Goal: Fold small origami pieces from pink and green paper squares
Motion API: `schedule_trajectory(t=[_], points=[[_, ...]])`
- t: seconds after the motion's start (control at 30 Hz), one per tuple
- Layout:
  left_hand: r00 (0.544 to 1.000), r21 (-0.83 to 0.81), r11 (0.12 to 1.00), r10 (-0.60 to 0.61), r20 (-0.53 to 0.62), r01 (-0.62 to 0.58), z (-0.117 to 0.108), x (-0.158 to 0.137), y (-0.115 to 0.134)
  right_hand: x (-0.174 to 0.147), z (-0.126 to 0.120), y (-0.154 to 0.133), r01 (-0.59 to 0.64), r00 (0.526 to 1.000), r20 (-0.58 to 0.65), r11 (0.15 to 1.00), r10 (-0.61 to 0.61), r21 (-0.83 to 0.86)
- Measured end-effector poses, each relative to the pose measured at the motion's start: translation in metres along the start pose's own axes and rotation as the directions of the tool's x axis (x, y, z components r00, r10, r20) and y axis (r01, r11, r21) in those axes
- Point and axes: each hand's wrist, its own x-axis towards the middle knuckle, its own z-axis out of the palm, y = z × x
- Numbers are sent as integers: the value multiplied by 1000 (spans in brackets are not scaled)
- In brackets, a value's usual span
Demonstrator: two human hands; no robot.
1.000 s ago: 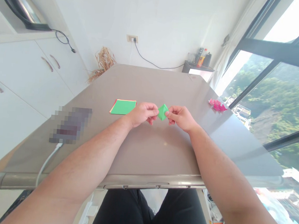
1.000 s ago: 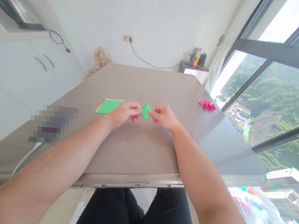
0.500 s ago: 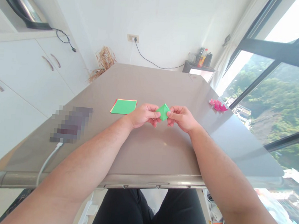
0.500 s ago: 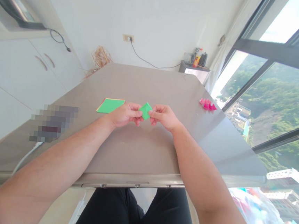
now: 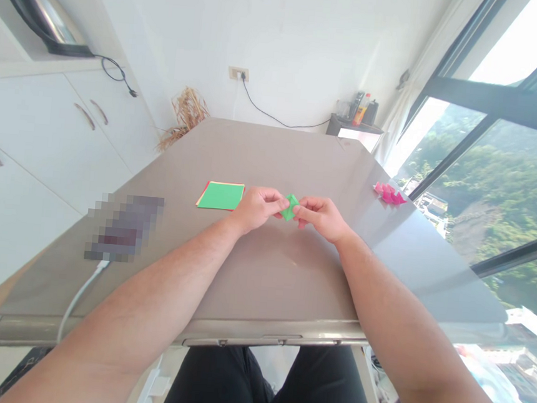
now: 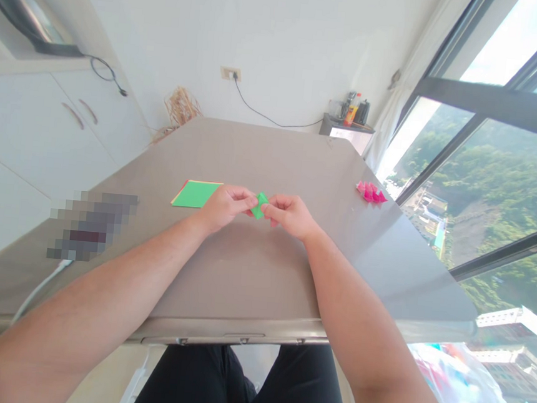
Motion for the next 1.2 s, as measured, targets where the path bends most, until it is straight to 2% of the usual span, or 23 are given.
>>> schedule_trajectory(t=[0.2, 0.37, 0.43, 0.57, 0.63, 0.77, 0.93, 1.2], points=[[999, 73, 997, 36, 13, -37, 2, 0, 0, 5, 3, 6, 149, 968, -194, 988, -156, -47], [994, 207, 972, 111, 15, -112, 4, -1, 1, 6, 8, 8, 188, 943, -262, 978, -206, -92], [993, 180, 977, 117, -2, -115, 5, -1, 0, 6, 10, 8, 202, 938, -269, 975, -219, -91], [1000, -63, 998, -7, -30, 5, 7, 0, -1, 5, 12, 7, 214, 933, -275, 972, -232, -94], [997, -131, 990, -60, -49, 53, 7, 0, 0, 5, 13, 6, 207, 933, -279, 973, -229, -107], [994, -137, 990, -54, -97, 40, 8, 0, 1, 5, 14, 5, 179, 936, -284, 977, -206, -118], [993, -29, 1000, 0, -120, -4, 10, -1, 2, 7, 14, 6, 102, 943, -302, 987, -136, -126], [964, -219, 943, -263, -37, 249, 11, -2, 11, 8, 12, 10, 44, 944, -315, 986, -94, -161]])
